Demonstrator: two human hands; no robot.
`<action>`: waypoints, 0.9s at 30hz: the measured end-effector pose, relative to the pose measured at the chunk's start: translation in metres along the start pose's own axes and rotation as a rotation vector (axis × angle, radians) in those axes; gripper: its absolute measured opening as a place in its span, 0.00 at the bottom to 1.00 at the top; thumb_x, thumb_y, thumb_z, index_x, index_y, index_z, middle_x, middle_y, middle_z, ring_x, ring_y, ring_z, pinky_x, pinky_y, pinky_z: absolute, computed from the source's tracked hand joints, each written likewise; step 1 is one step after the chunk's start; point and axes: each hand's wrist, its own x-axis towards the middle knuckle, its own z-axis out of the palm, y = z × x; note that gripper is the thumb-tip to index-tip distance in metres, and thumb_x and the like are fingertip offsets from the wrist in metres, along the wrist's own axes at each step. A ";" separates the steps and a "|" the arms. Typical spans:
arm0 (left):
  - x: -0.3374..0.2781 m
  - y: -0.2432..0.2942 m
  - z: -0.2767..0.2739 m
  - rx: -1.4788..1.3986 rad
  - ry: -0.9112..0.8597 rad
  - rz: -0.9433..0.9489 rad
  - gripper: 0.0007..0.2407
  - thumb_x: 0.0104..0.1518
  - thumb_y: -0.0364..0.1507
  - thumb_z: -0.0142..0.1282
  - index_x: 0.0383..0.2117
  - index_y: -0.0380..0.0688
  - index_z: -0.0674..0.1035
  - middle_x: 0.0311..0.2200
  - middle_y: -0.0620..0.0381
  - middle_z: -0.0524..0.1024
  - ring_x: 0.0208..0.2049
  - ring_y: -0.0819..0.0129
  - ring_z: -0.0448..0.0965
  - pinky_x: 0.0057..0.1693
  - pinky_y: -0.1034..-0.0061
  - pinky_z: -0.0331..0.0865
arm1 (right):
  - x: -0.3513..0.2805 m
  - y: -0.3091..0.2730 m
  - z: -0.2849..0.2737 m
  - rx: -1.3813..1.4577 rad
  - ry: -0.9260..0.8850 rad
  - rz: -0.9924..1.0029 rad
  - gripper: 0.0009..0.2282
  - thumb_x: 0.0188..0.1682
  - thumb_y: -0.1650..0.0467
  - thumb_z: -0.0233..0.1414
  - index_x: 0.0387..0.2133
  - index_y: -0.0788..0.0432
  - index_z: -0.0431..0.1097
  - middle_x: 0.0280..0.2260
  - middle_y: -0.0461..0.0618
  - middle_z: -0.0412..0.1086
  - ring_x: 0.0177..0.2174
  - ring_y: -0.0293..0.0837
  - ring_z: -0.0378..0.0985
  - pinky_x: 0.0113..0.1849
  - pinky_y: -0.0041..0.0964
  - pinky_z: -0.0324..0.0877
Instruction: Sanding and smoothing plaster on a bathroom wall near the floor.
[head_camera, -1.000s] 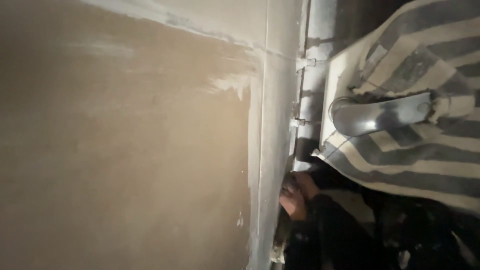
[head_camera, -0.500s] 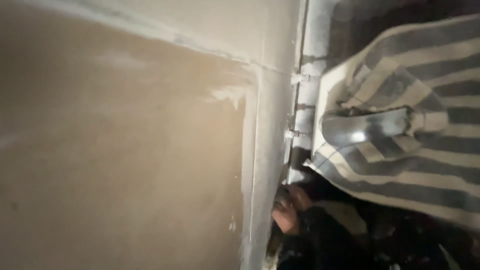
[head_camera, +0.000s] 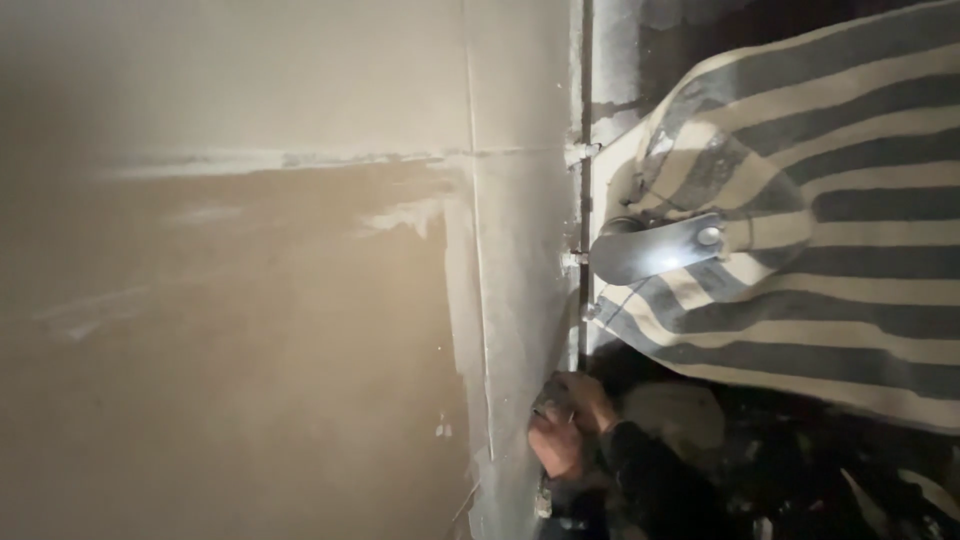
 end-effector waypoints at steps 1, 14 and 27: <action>-0.001 -0.003 -0.009 0.003 0.002 0.008 0.09 0.52 0.30 0.58 0.31 0.37 0.77 0.25 0.39 0.75 0.25 0.40 0.76 0.30 0.51 0.68 | -0.003 0.019 0.019 0.004 0.008 -0.001 0.14 0.40 0.63 0.57 0.33 0.62 0.75 0.33 0.64 0.76 0.37 0.66 0.77 0.36 0.53 0.71; 0.007 0.009 -0.027 0.005 -0.075 -0.045 0.12 0.50 0.36 0.62 0.30 0.40 0.75 0.25 0.40 0.75 0.26 0.38 0.76 0.31 0.50 0.69 | -0.007 0.082 0.066 -0.001 -0.008 0.244 0.12 0.47 0.68 0.51 0.41 0.55 0.76 0.40 0.59 0.78 0.42 0.58 0.81 0.42 0.49 0.74; 0.004 -0.004 0.060 0.011 -0.119 -0.049 0.14 0.53 0.37 0.62 0.35 0.36 0.78 0.31 0.36 0.76 0.32 0.38 0.77 0.37 0.50 0.70 | 0.010 0.137 0.064 0.073 -0.018 0.247 0.12 0.44 0.69 0.52 0.41 0.59 0.74 0.38 0.60 0.77 0.40 0.58 0.81 0.39 0.47 0.75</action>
